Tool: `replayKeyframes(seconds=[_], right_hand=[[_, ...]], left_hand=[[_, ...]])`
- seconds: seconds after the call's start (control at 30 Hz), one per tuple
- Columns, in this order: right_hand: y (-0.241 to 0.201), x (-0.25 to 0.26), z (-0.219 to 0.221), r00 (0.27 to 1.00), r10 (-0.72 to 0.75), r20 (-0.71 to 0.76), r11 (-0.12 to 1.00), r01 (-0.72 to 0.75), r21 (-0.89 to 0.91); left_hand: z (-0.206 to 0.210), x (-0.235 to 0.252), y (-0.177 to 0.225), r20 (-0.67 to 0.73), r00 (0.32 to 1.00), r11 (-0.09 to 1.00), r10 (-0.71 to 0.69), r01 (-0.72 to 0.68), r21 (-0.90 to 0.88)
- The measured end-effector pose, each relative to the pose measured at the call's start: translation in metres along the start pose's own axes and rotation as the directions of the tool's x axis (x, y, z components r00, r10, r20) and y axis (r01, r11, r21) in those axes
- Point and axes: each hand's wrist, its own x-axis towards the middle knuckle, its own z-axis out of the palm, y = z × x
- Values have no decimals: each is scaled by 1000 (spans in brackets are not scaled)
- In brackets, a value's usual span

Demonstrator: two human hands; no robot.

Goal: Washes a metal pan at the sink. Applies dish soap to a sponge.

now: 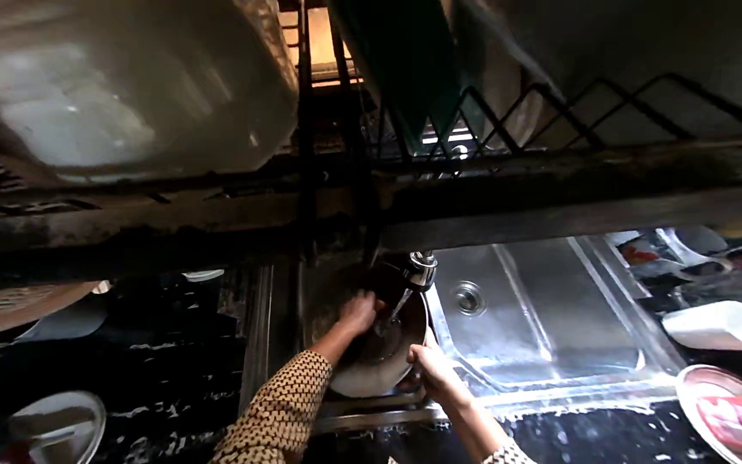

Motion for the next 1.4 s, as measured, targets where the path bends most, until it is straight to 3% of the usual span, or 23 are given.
replayKeyframes(seconds=[0.07, 0.23, 0.37, 0.53, 0.7, 0.83, 0.93, 1.0, 1.1, 1.23, 1.3, 1.4], right_hand=[[0, -3, -2, 1000, 1, -12, 1000, -1, -2], [-4, -2, -4, 1000, 14, -17, 1000, -14, 5], [-3, -6, -1, 999, 42, 7, 999, -42, 17], [-5, -1, -2, 999, 44, 15, 999, -44, -3], [2, -1, -1, 999, 49, 12, 998, -49, -33], [-1, 3, 1, 1000, 14, 10, 997, -13, -74], [-8, 4, 3, 999, 1, 34, 993, 3, -115], [-10, 2, 4, 998, 3, 63, 993, 4, -120], [-13, 5, 4, 999, -6, 38, 996, 10, -89], [-15, 21, 3, 995, -94, -42, 988, 88, -125], [-17, 32, 6, 990, -130, -54, 984, 122, -129], [-14, 40, 14, 991, -126, -37, 984, 121, -128]], left_hand=[[-3, 6, -5, -15, 998, 998, -54, 54, 28], [8, -11, 4, 36, 996, 997, 78, -79, 3], [-6, -4, -12, 14, 999, 996, -29, 28, 84], [10, -19, -2, 84, 994, 997, 71, -72, 14], [5, -11, -24, 34, 998, 996, -60, 57, 72], [25, -28, 9, 48, 988, 985, 149, -144, -95], [29, -20, 24, -120, 967, 941, 225, -247, -232], [16, -2, 17, -204, 973, 967, 112, -155, -205], [2, 24, -24, -265, 964, 999, 19, -31, -42], [14, 10, -72, -142, 989, 987, -37, 59, 153], [26, -14, -64, -14, 988, 984, -156, 156, 85], [45, -41, -23, 84, 978, 944, -193, 208, -257]])
